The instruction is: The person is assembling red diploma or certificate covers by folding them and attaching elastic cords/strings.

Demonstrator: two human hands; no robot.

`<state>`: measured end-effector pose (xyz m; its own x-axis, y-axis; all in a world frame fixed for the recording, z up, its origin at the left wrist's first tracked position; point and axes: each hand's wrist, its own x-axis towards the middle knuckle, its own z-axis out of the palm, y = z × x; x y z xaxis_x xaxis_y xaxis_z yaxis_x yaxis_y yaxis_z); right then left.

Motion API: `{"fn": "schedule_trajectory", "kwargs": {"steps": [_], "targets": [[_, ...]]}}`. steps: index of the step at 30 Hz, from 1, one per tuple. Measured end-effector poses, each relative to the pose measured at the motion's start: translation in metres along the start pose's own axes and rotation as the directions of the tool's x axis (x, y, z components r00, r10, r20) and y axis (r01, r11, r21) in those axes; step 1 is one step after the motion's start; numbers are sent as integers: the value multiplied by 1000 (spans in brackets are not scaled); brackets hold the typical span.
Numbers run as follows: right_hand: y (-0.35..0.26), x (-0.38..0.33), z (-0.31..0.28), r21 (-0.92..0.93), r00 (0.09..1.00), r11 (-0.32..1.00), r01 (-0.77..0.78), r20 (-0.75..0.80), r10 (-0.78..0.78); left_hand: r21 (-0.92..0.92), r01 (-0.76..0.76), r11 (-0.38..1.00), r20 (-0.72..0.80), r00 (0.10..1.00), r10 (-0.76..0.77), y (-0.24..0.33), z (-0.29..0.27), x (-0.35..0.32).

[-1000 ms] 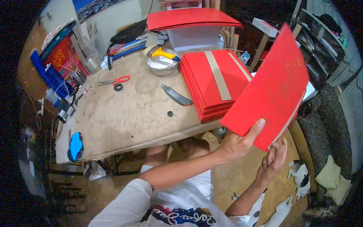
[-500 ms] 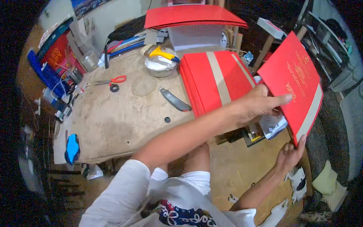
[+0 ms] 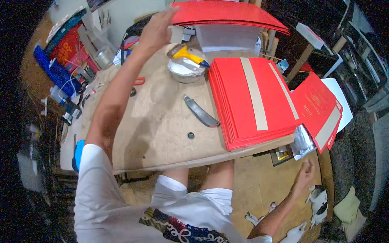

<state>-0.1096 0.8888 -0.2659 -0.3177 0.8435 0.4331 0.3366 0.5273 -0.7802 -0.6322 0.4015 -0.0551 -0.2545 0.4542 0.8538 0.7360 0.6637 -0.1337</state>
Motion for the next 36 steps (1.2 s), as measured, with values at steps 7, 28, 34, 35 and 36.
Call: {"fn": "schedule_trajectory", "kwargs": {"steps": [7,28,34,35,36], "targets": [[-22,-96,35,66,941,968,-242,258,218,10,-14,1000,338,941,10,-25,26,-11],[-62,-132,37,77,853,940,-332,449,265,-46,-231,972,375,898,231,-29,-43,1],[-59,-139,37,-34,811,964,-265,533,241,-62,-318,946,323,890,321,-53,-22,-7],[-63,-138,40,-43,821,973,-226,530,215,-39,-367,930,236,901,365,-41,-23,-8],[-65,-138,44,-50,830,981,-187,527,185,-84,-286,955,304,905,298,-33,-30,-6]]}}
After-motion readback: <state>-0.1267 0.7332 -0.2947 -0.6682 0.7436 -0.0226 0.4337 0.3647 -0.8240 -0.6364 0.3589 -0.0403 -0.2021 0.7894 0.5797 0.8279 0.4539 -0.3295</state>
